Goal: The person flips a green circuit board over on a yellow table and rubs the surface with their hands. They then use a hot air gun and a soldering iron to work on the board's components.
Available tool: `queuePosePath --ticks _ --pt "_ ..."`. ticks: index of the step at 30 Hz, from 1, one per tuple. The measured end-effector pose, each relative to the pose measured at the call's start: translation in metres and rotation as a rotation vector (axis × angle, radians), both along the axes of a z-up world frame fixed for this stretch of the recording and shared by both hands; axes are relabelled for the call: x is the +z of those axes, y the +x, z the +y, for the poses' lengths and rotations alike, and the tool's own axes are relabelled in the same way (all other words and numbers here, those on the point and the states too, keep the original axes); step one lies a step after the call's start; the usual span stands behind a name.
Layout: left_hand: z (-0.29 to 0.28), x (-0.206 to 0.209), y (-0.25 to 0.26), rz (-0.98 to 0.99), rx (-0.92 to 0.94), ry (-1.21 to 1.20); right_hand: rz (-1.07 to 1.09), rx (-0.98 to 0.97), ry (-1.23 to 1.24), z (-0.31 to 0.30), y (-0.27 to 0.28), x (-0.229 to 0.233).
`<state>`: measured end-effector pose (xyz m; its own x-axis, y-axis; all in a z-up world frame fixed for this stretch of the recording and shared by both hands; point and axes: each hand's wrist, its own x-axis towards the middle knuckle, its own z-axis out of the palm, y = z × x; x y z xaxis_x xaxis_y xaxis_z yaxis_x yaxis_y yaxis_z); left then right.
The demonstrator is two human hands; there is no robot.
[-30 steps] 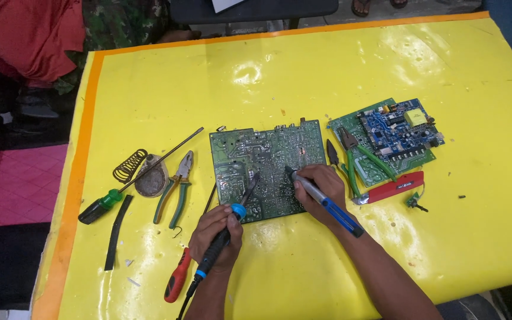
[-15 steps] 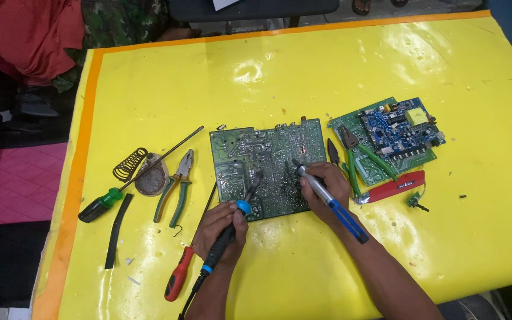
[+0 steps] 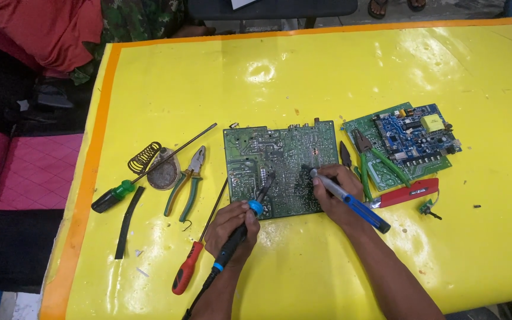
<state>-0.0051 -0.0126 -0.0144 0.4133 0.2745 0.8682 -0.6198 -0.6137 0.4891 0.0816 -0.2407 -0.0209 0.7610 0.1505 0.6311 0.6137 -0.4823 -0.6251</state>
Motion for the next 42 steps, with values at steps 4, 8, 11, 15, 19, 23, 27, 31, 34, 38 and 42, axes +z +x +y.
queuePosePath --ticks 4,8,11,15,19,23,27,31,34,38,42 --pt "-0.002 -0.001 0.002 0.016 0.002 -0.027 -0.092 0.011 -0.022 0.005 0.001 0.007" --pt "-0.004 0.004 0.012 -0.078 0.012 -0.051 -0.034 0.003 0.089 0.004 0.005 -0.002" --pt "-0.003 0.007 0.014 -0.151 0.032 -0.055 0.035 0.035 0.186 0.002 0.009 -0.010" --pt "-0.004 0.005 0.014 -0.156 -0.014 -0.082 0.040 0.030 0.198 0.002 0.009 -0.014" --pt "-0.004 0.004 0.017 -0.152 -0.020 -0.064 -0.024 0.003 0.172 0.004 0.010 -0.012" --pt "-0.006 0.006 0.016 -0.158 -0.040 -0.059 0.027 0.026 0.207 -0.001 0.009 -0.022" --pt "-0.011 0.005 0.021 -0.184 -0.094 -0.070 0.028 0.040 0.229 0.006 0.009 -0.014" --pt "-0.011 0.007 0.022 -0.189 -0.067 -0.082 -0.064 0.048 0.189 0.002 0.011 -0.013" --pt "-0.009 0.011 0.020 -0.209 -0.035 -0.065 -0.027 0.075 0.182 0.001 0.013 -0.022" --pt "-0.012 0.006 0.020 -0.204 -0.064 -0.079 -0.090 0.083 0.153 0.006 0.011 -0.012" --pt "-0.013 0.003 0.021 -0.219 -0.105 -0.069 -0.104 0.054 0.118 0.010 0.009 -0.004"
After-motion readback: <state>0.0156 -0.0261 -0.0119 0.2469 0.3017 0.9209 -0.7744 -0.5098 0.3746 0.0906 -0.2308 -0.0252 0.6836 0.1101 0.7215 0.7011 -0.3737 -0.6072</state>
